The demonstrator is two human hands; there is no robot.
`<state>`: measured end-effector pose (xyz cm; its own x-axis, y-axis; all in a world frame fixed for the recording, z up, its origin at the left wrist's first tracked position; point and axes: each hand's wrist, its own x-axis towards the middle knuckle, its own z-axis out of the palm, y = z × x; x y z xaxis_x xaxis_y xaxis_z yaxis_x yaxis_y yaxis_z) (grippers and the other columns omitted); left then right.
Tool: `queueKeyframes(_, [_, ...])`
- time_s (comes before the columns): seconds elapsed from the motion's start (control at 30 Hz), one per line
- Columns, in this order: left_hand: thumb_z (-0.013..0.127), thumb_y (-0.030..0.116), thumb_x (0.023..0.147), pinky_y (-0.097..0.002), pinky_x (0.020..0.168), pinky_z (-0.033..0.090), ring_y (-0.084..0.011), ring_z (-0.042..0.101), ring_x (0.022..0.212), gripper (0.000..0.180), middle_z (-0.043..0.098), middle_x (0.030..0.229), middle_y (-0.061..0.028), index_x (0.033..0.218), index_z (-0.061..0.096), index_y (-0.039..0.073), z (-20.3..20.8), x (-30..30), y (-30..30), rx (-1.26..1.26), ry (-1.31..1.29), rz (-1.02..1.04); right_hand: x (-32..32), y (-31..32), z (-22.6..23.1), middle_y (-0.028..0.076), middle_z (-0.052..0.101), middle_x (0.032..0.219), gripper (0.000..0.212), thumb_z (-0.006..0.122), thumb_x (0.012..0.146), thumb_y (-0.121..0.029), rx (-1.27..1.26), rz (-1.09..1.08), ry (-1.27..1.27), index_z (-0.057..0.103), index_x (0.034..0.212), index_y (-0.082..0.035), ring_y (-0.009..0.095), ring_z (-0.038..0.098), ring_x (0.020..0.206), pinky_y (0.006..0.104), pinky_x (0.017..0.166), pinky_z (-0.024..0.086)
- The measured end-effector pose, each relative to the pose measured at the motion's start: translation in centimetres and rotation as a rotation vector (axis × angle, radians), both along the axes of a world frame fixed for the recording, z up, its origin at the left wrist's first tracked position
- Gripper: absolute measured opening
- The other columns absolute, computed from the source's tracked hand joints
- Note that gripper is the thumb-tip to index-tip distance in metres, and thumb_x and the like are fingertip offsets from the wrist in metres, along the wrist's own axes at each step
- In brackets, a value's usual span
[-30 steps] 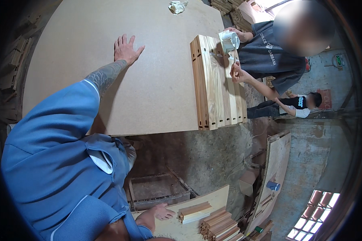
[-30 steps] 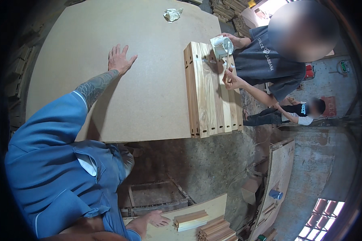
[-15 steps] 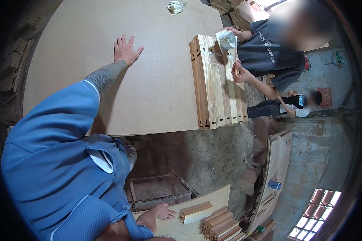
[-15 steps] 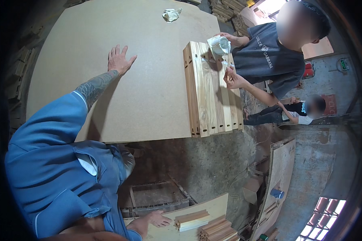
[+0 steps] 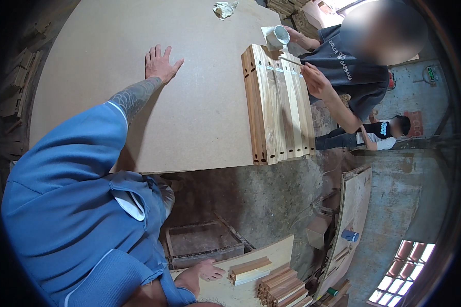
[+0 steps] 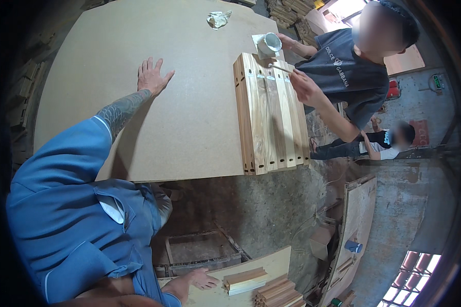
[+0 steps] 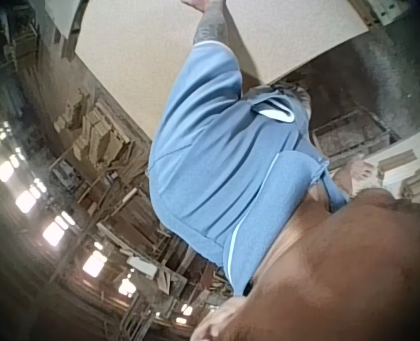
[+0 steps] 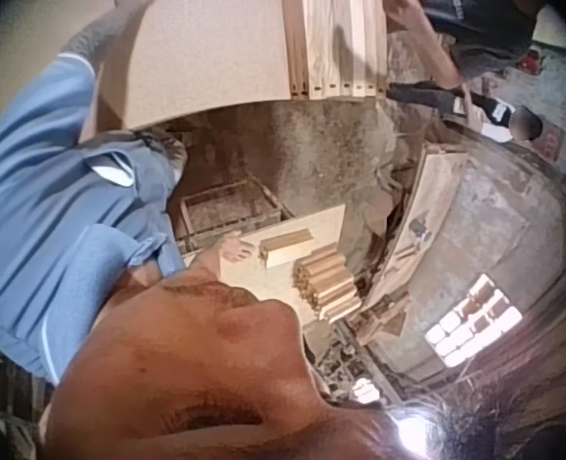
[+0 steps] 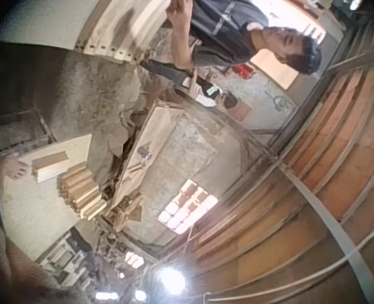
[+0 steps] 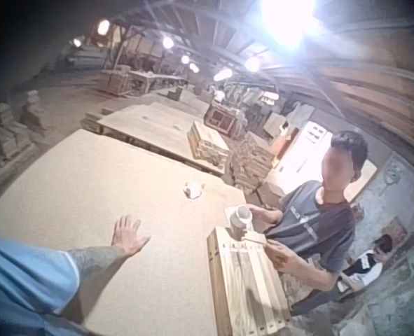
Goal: Apply glue to wooden blocks and assemble them into a square frame.
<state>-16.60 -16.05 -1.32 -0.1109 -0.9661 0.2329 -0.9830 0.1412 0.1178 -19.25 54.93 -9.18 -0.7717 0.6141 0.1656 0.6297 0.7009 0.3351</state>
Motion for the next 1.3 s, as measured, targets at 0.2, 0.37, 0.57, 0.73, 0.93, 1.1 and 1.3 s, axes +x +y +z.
queueKeyframes(0.2, [0.046,0.064,0.091,-0.0497,0.113,0.023,-0.0361,0.032,0.135,0.073,0.038,0.145,-0.0215,0.143,0.046,0.013,-0.3,0.4,0.3,-0.003,0.009,0.004,0.4,0.7,-0.1,0.013,0.038,0.148,0.087,0.064,0.079,-0.052,-0.008,0.004,0.003,0.030,0.151,-0.017,0.029,0.042,0.130,0.0475,0.100,0.042])
queueKeyframes(0.37, [0.047,0.064,0.090,-0.0496,0.112,0.024,-0.0359,0.033,0.134,0.073,0.039,0.144,-0.0217,0.142,0.046,0.013,-0.2,0.4,0.4,-0.011,0.020,-0.007,0.7,0.8,-0.4,0.013,0.037,0.147,0.087,0.063,0.080,-0.052,-0.007,0.013,0.010,0.029,0.151,-0.017,0.030,0.042,0.129,0.0477,0.100,0.042])
queueKeyframes(0.57, [0.048,0.064,0.089,-0.0491,0.110,0.026,-0.0345,0.037,0.129,0.072,0.042,0.139,-0.0206,0.140,0.048,0.013,-0.5,0.3,0.2,-0.066,0.007,-0.012,0.5,0.3,0.1,0.013,0.036,0.148,0.088,0.063,0.080,-0.052,-0.014,-0.006,-0.031,0.027,0.152,-0.016,0.031,0.041,0.130,0.0470,0.100,0.042])
queueKeyframes(0.73, [0.048,0.065,0.089,-0.0489,0.109,0.027,-0.0342,0.038,0.128,0.073,0.043,0.137,-0.0202,0.140,0.048,0.013,-0.5,0.3,0.2,-0.067,0.002,-0.014,0.4,0.0,0.3,0.013,0.036,0.148,0.088,0.065,0.080,-0.051,-0.030,-0.009,-0.018,0.027,0.152,-0.015,0.031,0.040,0.131,0.0473,0.101,0.042])
queueKeyframes(0.93, [0.048,0.065,0.089,-0.0489,0.110,0.026,-0.0340,0.037,0.128,0.073,0.043,0.137,-0.0199,0.140,0.048,0.013,-0.7,0.4,0.0,-0.054,0.012,-0.018,0.5,0.2,0.2,0.013,0.037,0.148,0.088,0.065,0.081,-0.050,-0.029,0.002,-0.004,0.027,0.152,-0.015,0.032,0.042,0.130,0.0483,0.101,0.041])
queueKeyframes(1.1, [0.047,0.065,0.090,-0.0489,0.111,0.025,-0.0343,0.036,0.131,0.073,0.041,0.140,-0.0199,0.141,0.047,0.013,-0.3,0.3,0.1,-0.024,0.013,-0.017,0.7,0.3,-0.1,0.013,0.038,0.148,0.088,0.064,0.081,-0.051,-0.003,0.017,0.004,0.027,0.152,-0.016,0.032,0.044,0.128,0.0481,0.100,0.042])
queueKeyframes(1.3, [0.047,0.064,0.090,-0.0492,0.111,0.025,-0.0350,0.034,0.133,0.073,0.039,0.143,-0.0198,0.142,0.047,0.014,-0.4,0.5,0.1,0.000,0.013,-0.008,0.6,1.3,-0.8,0.012,0.039,0.147,0.088,0.064,0.080,-0.052,0.032,0.033,0.001,0.028,0.152,-0.016,0.030,0.044,0.127,0.0467,0.098,0.043])
